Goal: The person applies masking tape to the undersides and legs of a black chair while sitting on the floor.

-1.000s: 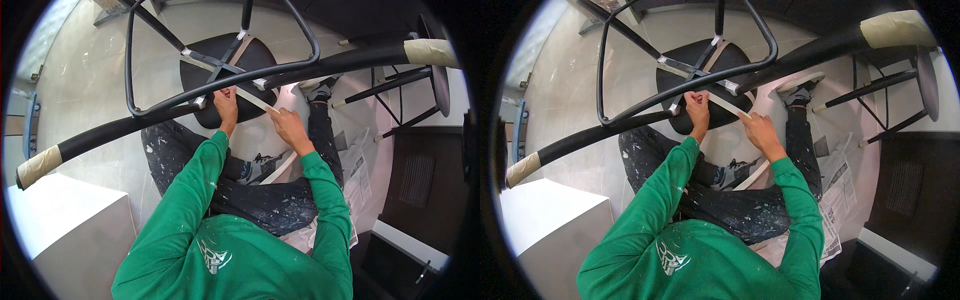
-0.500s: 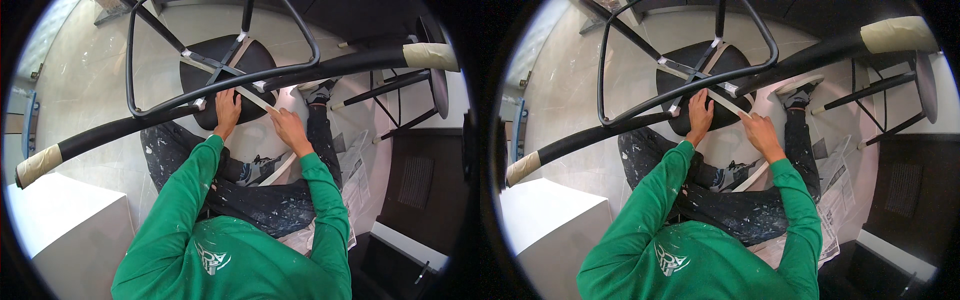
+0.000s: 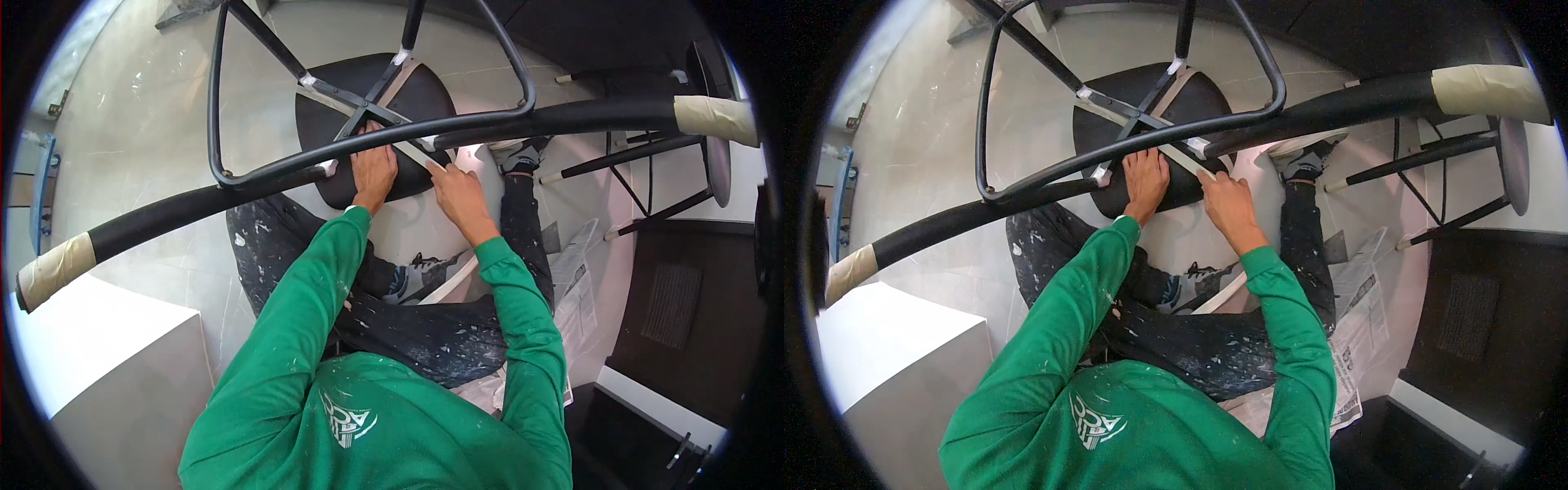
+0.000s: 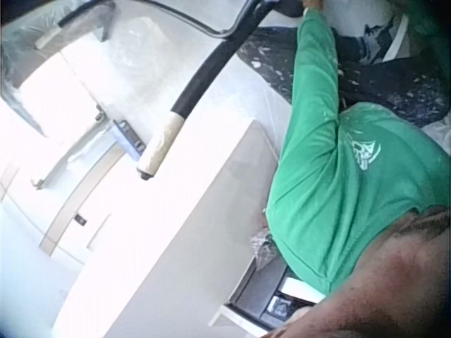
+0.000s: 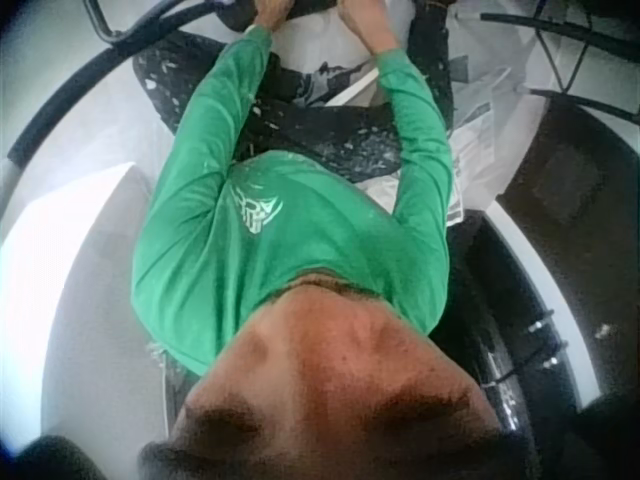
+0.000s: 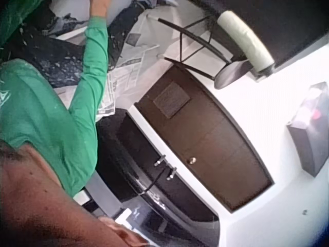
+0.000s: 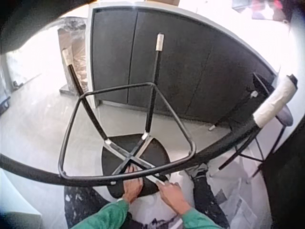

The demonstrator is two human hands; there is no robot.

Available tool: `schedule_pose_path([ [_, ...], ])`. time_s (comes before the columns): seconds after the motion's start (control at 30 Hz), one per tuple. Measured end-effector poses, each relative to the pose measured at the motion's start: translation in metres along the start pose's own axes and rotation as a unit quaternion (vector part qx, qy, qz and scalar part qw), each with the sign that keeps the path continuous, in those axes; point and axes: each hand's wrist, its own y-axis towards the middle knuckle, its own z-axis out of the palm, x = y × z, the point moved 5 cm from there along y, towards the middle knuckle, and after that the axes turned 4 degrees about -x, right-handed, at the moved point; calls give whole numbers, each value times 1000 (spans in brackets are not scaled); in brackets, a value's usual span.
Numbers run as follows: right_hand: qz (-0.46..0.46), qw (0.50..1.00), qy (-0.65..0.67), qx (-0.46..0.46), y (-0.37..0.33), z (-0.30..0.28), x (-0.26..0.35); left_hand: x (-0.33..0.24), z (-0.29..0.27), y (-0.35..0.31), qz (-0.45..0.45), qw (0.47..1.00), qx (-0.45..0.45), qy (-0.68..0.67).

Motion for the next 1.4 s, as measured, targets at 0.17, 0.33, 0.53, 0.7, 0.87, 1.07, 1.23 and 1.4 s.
schedule_pose_path([
  [0.17, 2, 1000, 6, -11, 4, 0, 5, -6, 3, 4, -21, 999, -29, 22],
  [0.33, 3, 1000, 6, -14, 9, 4, 3, -9, 9, 8, -52, 998, -14, 36],
  [0.53, 11, 1000, 13, -6, 8, 7, 3, 3, 10, 10, -96, 995, -27, 0],
  [0.7, 5, 1000, 17, -17, 1, 8, -2, 25, -3, 1, -144, 950, -159, -227],
  [0.87, 15, 1000, 20, 15, -13, 4, -7, 27, 2, -8, -246, 905, -128, -323],
  [1.07, 25, 998, 49, 18, -34, -5, -13, -3, -13, -4, -261, 844, -145, -445],
  [1.23, 23, 997, 71, -3, -45, -16, -10, 17, 4, -3, -254, 882, 6, -396],
  [1.4, 21, 997, 80, -1, -49, -28, 3, 28, 12, -10, -245, 849, -76, -462],
])
